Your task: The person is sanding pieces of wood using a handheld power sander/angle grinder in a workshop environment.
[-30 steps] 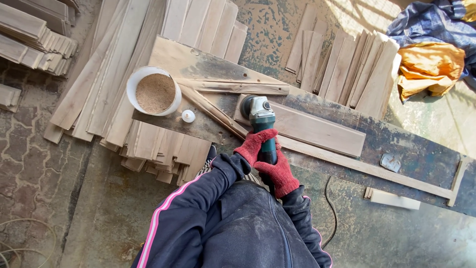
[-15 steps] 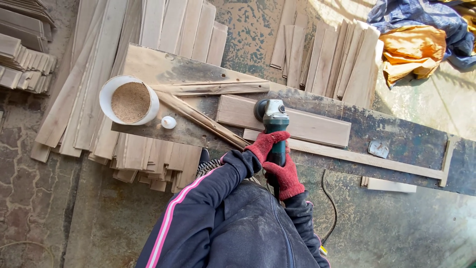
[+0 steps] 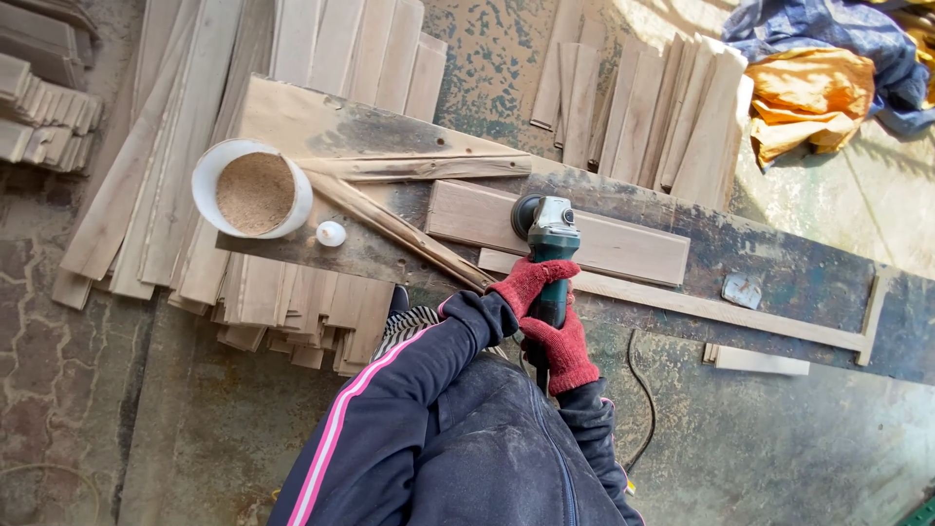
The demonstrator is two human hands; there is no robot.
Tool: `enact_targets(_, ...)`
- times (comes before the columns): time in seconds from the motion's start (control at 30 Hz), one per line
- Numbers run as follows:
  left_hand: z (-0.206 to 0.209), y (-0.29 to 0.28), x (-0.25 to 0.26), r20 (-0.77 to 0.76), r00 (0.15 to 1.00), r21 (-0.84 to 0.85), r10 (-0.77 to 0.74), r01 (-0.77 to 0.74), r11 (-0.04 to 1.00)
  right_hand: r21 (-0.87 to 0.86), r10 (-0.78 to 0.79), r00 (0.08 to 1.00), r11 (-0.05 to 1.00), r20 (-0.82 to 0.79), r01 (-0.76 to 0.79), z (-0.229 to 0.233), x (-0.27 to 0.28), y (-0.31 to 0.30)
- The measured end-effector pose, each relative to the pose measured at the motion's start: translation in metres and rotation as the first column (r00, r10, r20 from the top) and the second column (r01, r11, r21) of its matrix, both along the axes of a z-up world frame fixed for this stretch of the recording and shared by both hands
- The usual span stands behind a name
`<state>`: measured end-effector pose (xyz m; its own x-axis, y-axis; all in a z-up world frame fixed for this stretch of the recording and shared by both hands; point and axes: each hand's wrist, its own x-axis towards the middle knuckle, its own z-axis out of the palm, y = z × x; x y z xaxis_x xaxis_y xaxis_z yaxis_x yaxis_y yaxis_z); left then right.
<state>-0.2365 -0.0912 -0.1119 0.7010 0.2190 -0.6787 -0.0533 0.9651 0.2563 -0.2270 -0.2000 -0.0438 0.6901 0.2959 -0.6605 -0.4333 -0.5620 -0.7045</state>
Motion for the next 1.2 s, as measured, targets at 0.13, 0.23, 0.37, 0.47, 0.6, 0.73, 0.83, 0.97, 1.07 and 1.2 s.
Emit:
enact_targets(0.13, -0.001, 0.017, -0.018, -0.002, 0.997, 0.033, 0.074, -0.073, 0.997, -0.003, 0.076, 0.997, 0.997, -0.004, -0.076, -0.014, -0.006, 0.012)
enact_targets(0.23, -0.007, 0.029, -0.031, -0.002, 0.991, 0.016, 0.136, -0.136, 0.991, 0.012, 0.134, 0.991, 0.991, -0.016, -0.134, -0.023, -0.011, 0.024)
enact_targets(0.37, 0.001, 0.048, -0.057, -0.023, 0.978, 0.032, 0.206, -0.205, 0.978, 0.007, 0.222, 0.975, 0.975, -0.02, -0.222, -0.01, -0.027, 0.047)
enact_targets(0.47, -0.003, 0.055, -0.068, -0.039, 0.968, 0.055, 0.247, -0.244, 0.968, 0.008, 0.258, 0.965, 0.966, -0.035, -0.258, 0.002, -0.037, 0.061)
enact_targets(0.6, -0.009, 0.058, -0.068, -0.099, 0.96, 0.067, 0.261, -0.255, 0.965, 0.022, 0.292, 0.956, 0.956, -0.04, -0.291, 0.01, -0.041, 0.069)
enact_targets(0.73, -0.005, 0.057, -0.068, -0.083, 0.962, 0.091, 0.262, -0.254, 0.963, 0.019, 0.322, 0.946, 0.947, -0.043, -0.322, 0.015, -0.039, 0.07)
enact_targets(0.83, -0.003, 0.051, -0.061, -0.074, 0.964, 0.075, 0.257, -0.252, 0.965, 0.012, 0.291, 0.956, 0.957, -0.041, -0.291, 0.019, -0.036, 0.064)
enact_targets(0.97, 0.0, 0.041, -0.048, -0.057, 0.976, 0.087, 0.212, -0.207, 0.975, 0.016, 0.244, 0.968, 0.97, -0.049, -0.244, 0.01, -0.026, 0.05)
enact_targets(1.07, -0.004, 0.042, -0.05, -0.069, 0.975, 0.088, 0.212, -0.205, 0.975, 0.019, 0.252, 0.967, 0.968, -0.046, -0.251, 0.011, -0.026, 0.053)
enact_targets(1.2, -0.006, 0.051, -0.06, -0.113, 0.961, 0.115, 0.251, -0.238, 0.964, 0.001, 0.344, 0.939, 0.939, -0.024, -0.344, 0.013, -0.032, 0.066)
